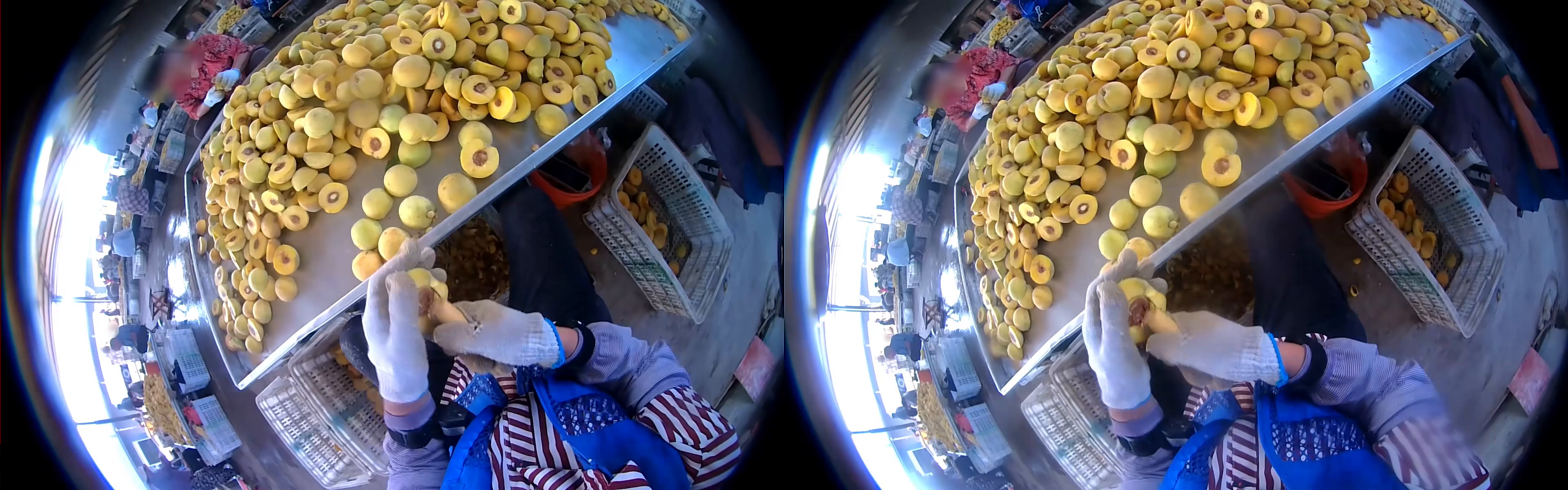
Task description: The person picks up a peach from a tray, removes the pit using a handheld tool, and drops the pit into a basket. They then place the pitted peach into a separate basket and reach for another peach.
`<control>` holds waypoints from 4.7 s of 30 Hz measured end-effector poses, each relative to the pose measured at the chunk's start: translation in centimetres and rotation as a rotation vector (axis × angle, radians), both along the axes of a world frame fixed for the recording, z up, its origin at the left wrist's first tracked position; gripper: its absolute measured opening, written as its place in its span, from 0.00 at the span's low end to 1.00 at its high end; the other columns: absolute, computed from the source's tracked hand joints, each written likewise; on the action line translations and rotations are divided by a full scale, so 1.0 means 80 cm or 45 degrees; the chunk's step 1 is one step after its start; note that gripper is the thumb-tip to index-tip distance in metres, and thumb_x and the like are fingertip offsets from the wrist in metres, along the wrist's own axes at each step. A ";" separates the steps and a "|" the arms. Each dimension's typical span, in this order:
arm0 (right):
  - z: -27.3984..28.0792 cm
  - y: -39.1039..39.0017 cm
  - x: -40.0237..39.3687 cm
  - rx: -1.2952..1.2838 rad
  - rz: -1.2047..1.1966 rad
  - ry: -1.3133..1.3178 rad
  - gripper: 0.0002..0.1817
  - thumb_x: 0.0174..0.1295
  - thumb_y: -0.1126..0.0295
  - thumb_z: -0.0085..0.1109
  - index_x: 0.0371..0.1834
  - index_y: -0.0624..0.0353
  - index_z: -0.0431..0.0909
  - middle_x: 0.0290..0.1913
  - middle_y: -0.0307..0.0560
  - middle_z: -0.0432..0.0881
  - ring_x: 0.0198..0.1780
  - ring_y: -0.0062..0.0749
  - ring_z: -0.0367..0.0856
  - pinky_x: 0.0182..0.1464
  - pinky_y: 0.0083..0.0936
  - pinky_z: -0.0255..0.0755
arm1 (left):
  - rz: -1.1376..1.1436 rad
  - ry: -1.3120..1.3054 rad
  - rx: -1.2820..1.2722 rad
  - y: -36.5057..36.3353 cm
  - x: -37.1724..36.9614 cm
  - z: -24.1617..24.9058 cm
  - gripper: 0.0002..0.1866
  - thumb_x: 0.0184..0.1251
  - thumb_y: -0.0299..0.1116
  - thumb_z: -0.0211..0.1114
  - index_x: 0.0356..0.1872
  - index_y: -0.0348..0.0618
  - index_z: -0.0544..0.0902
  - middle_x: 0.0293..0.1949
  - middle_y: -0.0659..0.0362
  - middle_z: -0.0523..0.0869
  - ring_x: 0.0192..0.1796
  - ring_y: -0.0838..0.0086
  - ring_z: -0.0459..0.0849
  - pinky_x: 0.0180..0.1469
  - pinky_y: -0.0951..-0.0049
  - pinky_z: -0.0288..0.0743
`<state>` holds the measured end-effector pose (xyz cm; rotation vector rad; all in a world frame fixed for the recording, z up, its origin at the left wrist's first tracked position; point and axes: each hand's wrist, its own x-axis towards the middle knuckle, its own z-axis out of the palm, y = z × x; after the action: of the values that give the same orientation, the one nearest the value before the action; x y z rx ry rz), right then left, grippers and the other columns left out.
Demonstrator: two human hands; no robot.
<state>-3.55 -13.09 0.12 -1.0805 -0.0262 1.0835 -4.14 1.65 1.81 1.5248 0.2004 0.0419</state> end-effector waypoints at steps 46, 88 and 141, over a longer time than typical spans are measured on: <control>-0.041 -0.021 -0.036 1.329 0.194 0.856 0.21 0.79 0.55 0.41 0.36 0.60 0.75 0.09 0.33 0.66 0.05 0.18 0.61 0.07 0.16 0.57 | -0.193 -0.080 -0.521 -0.020 -0.002 -0.032 0.36 0.77 0.59 0.48 0.58 0.28 0.77 0.48 0.47 0.86 0.42 0.64 0.88 0.44 0.67 0.84; -0.014 0.015 0.043 -0.220 -0.034 -0.213 0.18 0.70 0.57 0.59 0.55 0.56 0.77 0.30 0.37 0.80 0.28 0.18 0.79 0.32 0.18 0.72 | -0.168 0.242 -0.621 0.052 0.056 -0.057 0.41 0.77 0.64 0.42 0.68 0.31 0.68 0.59 0.43 0.79 0.52 0.57 0.84 0.56 0.62 0.79; 0.002 -0.013 0.029 -0.055 -0.065 -0.099 0.17 0.70 0.53 0.56 0.42 0.58 0.74 0.19 0.36 0.73 0.14 0.17 0.69 0.15 0.14 0.59 | -0.011 -0.381 -0.122 -0.018 0.016 -0.045 0.38 0.73 0.51 0.61 0.72 0.31 0.63 0.64 0.45 0.75 0.61 0.63 0.79 0.61 0.68 0.74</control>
<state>-1.26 -14.13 0.28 -1.1559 -0.0376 0.9998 -2.86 0.21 -1.81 1.4042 -0.0429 0.2490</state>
